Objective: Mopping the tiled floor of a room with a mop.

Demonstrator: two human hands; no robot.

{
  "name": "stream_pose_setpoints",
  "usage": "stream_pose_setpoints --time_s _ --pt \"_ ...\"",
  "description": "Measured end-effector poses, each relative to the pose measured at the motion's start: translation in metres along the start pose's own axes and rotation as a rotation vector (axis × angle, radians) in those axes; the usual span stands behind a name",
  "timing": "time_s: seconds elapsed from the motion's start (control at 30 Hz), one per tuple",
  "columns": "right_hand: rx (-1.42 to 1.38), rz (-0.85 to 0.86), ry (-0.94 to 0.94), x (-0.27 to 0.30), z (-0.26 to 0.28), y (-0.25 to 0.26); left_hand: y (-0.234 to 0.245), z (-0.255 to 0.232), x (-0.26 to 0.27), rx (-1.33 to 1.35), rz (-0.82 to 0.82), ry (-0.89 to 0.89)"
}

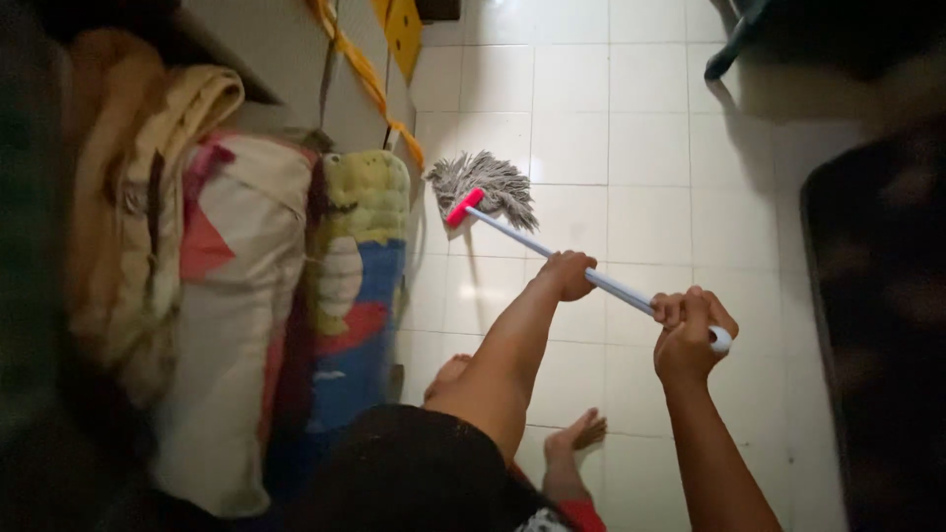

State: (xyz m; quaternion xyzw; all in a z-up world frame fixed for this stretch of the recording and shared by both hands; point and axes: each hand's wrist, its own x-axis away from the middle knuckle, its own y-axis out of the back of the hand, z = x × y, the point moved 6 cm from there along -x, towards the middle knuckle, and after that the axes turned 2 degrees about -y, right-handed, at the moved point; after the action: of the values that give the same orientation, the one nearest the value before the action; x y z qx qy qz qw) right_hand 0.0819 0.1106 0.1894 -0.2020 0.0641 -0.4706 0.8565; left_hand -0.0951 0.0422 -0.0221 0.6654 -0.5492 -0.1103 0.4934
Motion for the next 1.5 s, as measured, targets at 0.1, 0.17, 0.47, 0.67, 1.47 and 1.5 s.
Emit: stream_pose_setpoints --time_s 0.1,0.17,0.47,0.67,1.47,1.5 --pt "0.056 0.07 -0.01 -0.018 0.019 0.044 -0.009 -0.042 0.001 0.048 -0.001 0.084" --pt "0.057 0.118 -0.026 -0.028 0.035 0.066 -0.022 -0.064 0.006 0.073 -0.007 0.117" --pt "0.124 0.341 -0.121 -0.073 0.07 0.068 -0.007 -0.101 0.029 0.22 -0.077 0.252" --pt "0.172 0.433 -0.183 -0.087 0.064 0.01 0.023 -0.08 0.054 0.296 -0.203 0.306" --pt "0.145 1.003 -0.297 -0.151 0.06 -0.136 0.067 -0.045 0.058 0.668 -0.749 0.649" --pt "0.164 1.004 -0.312 -0.154 0.058 -0.134 0.067 -0.051 0.062 0.676 -0.758 0.669"
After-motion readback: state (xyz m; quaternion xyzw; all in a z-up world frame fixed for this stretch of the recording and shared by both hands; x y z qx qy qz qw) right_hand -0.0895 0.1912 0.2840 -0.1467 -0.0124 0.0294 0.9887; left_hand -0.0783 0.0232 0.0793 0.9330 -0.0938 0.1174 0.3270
